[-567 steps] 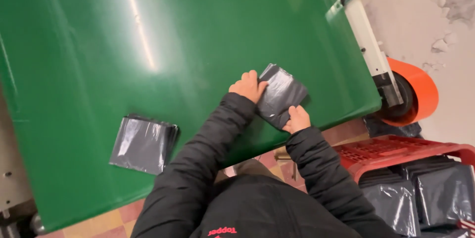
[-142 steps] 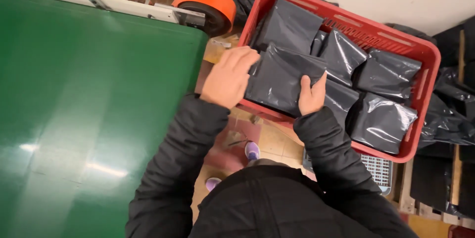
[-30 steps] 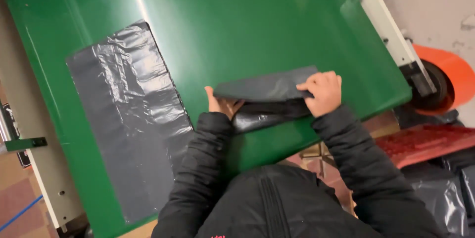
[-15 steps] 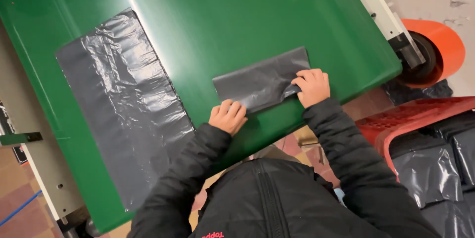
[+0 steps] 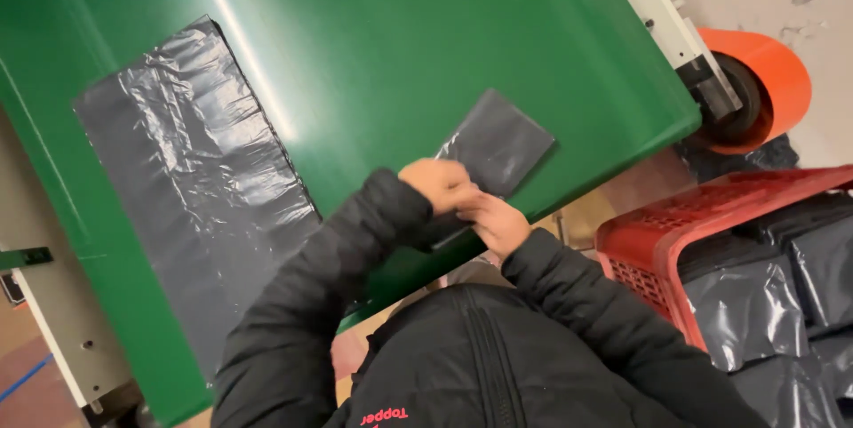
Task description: Folding black plastic bags on a conveyor belt table and placing them into a red plastic crate.
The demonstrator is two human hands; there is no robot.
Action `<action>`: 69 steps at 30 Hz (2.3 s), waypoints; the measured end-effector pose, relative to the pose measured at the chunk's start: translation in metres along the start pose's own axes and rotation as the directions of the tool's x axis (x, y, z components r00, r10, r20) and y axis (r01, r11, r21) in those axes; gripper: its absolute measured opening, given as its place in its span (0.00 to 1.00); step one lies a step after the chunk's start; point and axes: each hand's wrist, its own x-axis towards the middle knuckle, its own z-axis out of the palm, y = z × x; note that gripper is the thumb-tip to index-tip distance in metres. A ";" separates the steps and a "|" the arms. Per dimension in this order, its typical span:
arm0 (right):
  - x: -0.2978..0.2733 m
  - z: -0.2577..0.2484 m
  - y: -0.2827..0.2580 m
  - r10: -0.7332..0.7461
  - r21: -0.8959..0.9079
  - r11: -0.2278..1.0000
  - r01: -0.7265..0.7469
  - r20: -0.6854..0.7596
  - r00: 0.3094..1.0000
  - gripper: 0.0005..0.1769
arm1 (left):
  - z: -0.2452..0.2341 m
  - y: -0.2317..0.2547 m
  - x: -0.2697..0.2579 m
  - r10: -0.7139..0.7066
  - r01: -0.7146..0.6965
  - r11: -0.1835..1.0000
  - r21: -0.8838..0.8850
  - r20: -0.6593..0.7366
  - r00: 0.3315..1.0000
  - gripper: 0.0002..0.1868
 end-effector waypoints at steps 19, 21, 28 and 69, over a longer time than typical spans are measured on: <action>0.028 -0.052 0.035 0.923 0.417 0.369 -0.831 -0.063 0.379 0.13 | 0.042 -0.045 0.039 -0.388 0.352 0.919 -0.176 -0.550 0.739 0.21; 0.059 -0.054 0.011 0.626 -0.003 0.760 -0.650 -0.268 0.732 0.13 | 0.045 -0.047 0.042 -0.282 0.304 0.951 -0.060 -0.574 0.769 0.22; 0.102 -0.008 0.059 -0.032 -0.204 0.977 0.058 0.130 0.991 0.26 | 0.045 -0.025 0.003 -0.353 0.458 0.889 -0.029 -0.682 0.641 0.20; 0.110 0.136 -0.118 -0.048 0.167 0.982 -0.090 0.677 0.734 0.12 | 0.048 -0.089 -0.481 -0.408 0.327 0.912 -0.249 -0.644 0.647 0.16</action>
